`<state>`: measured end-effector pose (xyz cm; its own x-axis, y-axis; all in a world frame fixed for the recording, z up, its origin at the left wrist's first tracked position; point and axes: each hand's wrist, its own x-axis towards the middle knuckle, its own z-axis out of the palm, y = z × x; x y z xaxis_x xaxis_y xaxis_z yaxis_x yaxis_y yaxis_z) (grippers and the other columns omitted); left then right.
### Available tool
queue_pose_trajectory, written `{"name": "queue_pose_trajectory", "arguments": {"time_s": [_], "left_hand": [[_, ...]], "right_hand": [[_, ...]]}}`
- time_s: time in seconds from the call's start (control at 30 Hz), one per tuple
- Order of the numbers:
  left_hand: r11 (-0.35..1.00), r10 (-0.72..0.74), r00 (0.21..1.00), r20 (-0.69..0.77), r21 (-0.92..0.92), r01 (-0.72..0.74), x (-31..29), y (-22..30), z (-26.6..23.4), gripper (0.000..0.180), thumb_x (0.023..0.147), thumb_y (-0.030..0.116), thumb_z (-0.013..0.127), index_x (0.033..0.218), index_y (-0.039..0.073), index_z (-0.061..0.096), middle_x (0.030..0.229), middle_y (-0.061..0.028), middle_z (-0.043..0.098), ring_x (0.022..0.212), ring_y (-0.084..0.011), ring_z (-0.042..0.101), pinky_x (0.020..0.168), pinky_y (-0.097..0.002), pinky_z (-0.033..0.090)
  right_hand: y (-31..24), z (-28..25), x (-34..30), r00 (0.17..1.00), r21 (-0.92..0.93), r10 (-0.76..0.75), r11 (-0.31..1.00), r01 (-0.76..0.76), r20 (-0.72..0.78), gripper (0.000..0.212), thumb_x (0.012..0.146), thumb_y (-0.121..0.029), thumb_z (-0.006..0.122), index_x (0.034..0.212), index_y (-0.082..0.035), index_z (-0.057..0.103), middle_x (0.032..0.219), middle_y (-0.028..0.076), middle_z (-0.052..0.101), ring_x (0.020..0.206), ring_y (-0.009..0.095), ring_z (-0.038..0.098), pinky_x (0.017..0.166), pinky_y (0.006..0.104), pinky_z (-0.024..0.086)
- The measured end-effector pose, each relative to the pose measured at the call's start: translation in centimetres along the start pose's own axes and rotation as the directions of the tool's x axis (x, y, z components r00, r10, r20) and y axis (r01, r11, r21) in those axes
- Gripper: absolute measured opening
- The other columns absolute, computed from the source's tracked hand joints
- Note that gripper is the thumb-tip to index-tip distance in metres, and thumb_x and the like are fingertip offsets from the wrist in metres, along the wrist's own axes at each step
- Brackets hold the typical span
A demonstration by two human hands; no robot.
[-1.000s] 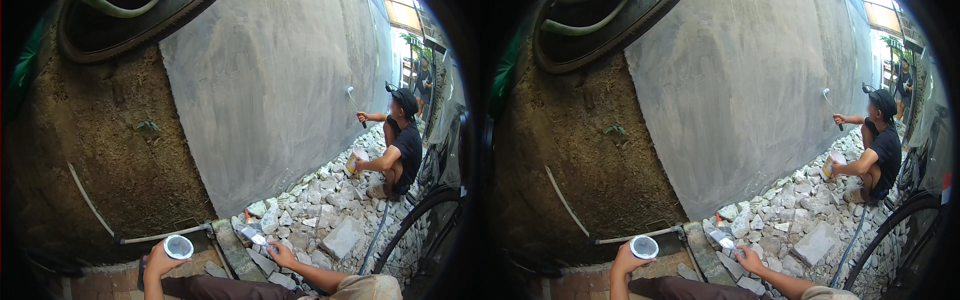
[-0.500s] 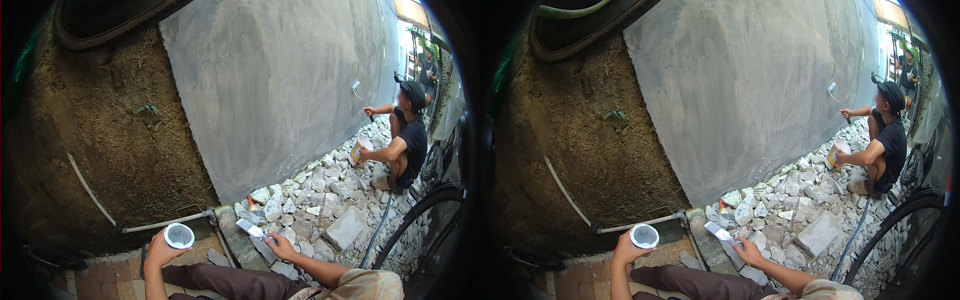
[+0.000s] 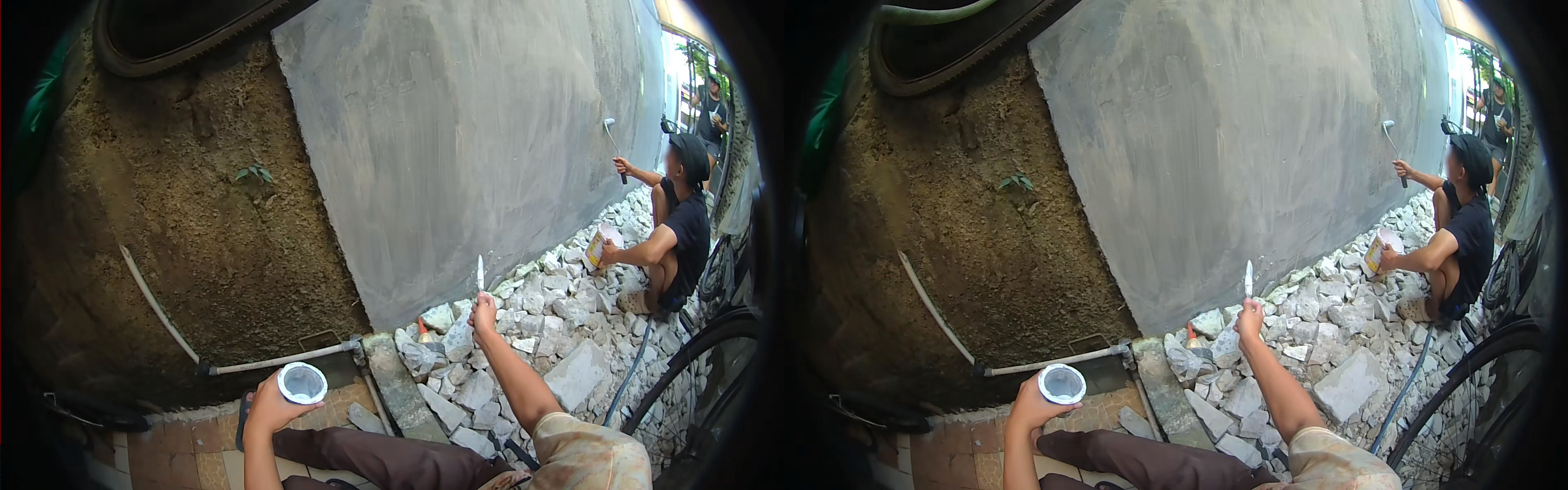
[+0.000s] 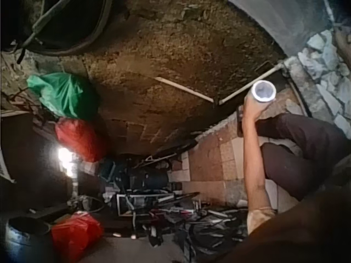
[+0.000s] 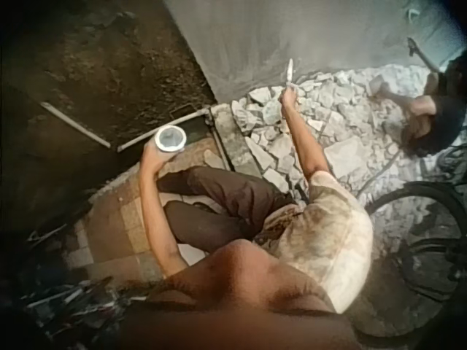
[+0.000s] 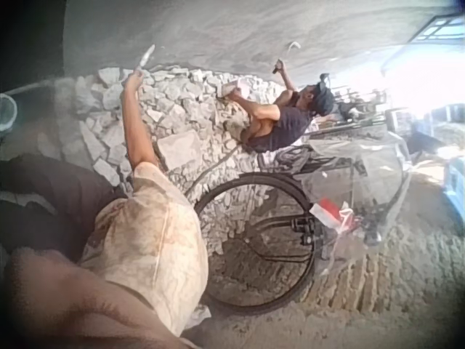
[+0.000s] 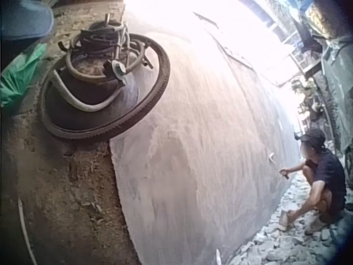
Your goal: Apply white paint to a concrete wall using a brush and roller.
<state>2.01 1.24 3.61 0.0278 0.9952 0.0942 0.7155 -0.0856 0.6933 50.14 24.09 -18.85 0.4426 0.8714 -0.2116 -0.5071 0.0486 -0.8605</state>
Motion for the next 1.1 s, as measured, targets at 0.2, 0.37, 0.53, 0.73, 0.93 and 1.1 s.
{"name": "queue_pose_trajectory", "arguments": {"time_s": [0.2, 0.37, 0.53, 0.73, 0.93, 1.1], "left_hand": [[1.000, -0.016, 1.000, -0.002, -0.007, 0.016, 0.2, 0.0, -0.2, 0.079, 0.061, 0.036, 0.107, 0.126, 0.004, 0.075, 0.122, -0.0138, 0.080, 0.114, -0.0278, 0.076, 0.100, -0.0422, 0.059], [1.000, -0.001, 1.000, 0.003, 0.009, 0.001, 0.5, 0.3, 0.6, 0.077, 0.061, 0.034, 0.107, 0.124, 0.004, 0.075, 0.120, -0.0137, 0.080, 0.113, -0.0285, 0.077, 0.099, -0.0422, 0.059], [1.000, 0.028, 1.000, 0.012, -0.013, -0.027, 0.2, 0.4, 0.6, 0.075, 0.062, 0.034, 0.106, 0.123, 0.004, 0.075, 0.118, -0.0143, 0.081, 0.111, -0.0303, 0.078, 0.098, -0.0431, 0.060], [0.997, 0.039, 0.999, -0.028, -0.066, -0.040, 0.3, -0.3, 0.2, 0.076, 0.062, 0.034, 0.106, 0.125, 0.004, 0.075, 0.118, -0.0142, 0.081, 0.111, -0.0302, 0.078, 0.098, -0.0434, 0.060], [0.995, 0.003, 1.000, 0.018, -0.101, -0.001, 0.8, -0.5, 0.7, 0.078, 0.062, 0.035, 0.106, 0.126, 0.004, 0.074, 0.122, -0.0148, 0.080, 0.113, -0.0305, 0.077, 0.100, -0.0434, 0.059], [0.999, 0.048, 0.998, -0.031, 0.009, -0.048, 0.7, -0.1, 0.7, 0.077, 0.060, 0.035, 0.107, 0.124, 0.005, 0.075, 0.119, -0.0134, 0.081, 0.112, -0.0300, 0.078, 0.100, -0.0436, 0.059]], "right_hand": [[8.6, 3.4, -5.9, 0.987, -0.464, 0.081, 0.886, -0.007, 0.141, 0.022, 0.109, -0.035, 0.068, 0.110, -0.013, 0.069, 0.073, 0.000, 0.061, 0.057, 0.012, 0.054, 0.050, 0.0326, 0.043], [9.6, 3.0, -10.1, 0.870, -0.530, 0.206, 0.845, 0.073, 0.449, 0.020, 0.107, -0.033, 0.071, 0.114, -0.015, 0.075, 0.077, -0.003, 0.063, 0.062, 0.010, 0.054, 0.054, 0.0310, 0.041], [3.5, 0.9, -3.3, 0.977, -0.536, 0.110, 0.844, 0.005, 0.182, 0.019, 0.107, -0.033, 0.066, 0.113, -0.017, 0.074, 0.069, -0.003, 0.056, 0.050, 0.011, 0.048, 0.044, 0.0319, 0.039], [-3.4, -3.1, 2.3, 0.994, -0.016, -0.034, 0.999, 0.032, -0.105, 0.017, 0.112, -0.036, 0.059, 0.110, -0.019, 0.058, 0.067, -0.007, 0.043, 0.048, 0.007, 0.039, 0.042, 0.0281, 0.031], [0.6, 0.9, 0.2, 0.999, -0.329, -0.045, 0.944, 0.033, -0.029, 0.020, 0.112, -0.038, 0.060, 0.110, -0.019, 0.062, 0.067, -0.004, 0.047, 0.049, 0.009, 0.043, 0.043, 0.0297, 0.037], [7.8, 4.2, -8.6, 0.901, -0.562, 0.218, 0.826, 0.033, 0.374, 0.018, 0.108, -0.033, 0.069, 0.112, -0.017, 0.073, 0.075, -0.001, 0.062, 0.055, 0.012, 0.054, 0.049, 0.0318, 0.041]]}}
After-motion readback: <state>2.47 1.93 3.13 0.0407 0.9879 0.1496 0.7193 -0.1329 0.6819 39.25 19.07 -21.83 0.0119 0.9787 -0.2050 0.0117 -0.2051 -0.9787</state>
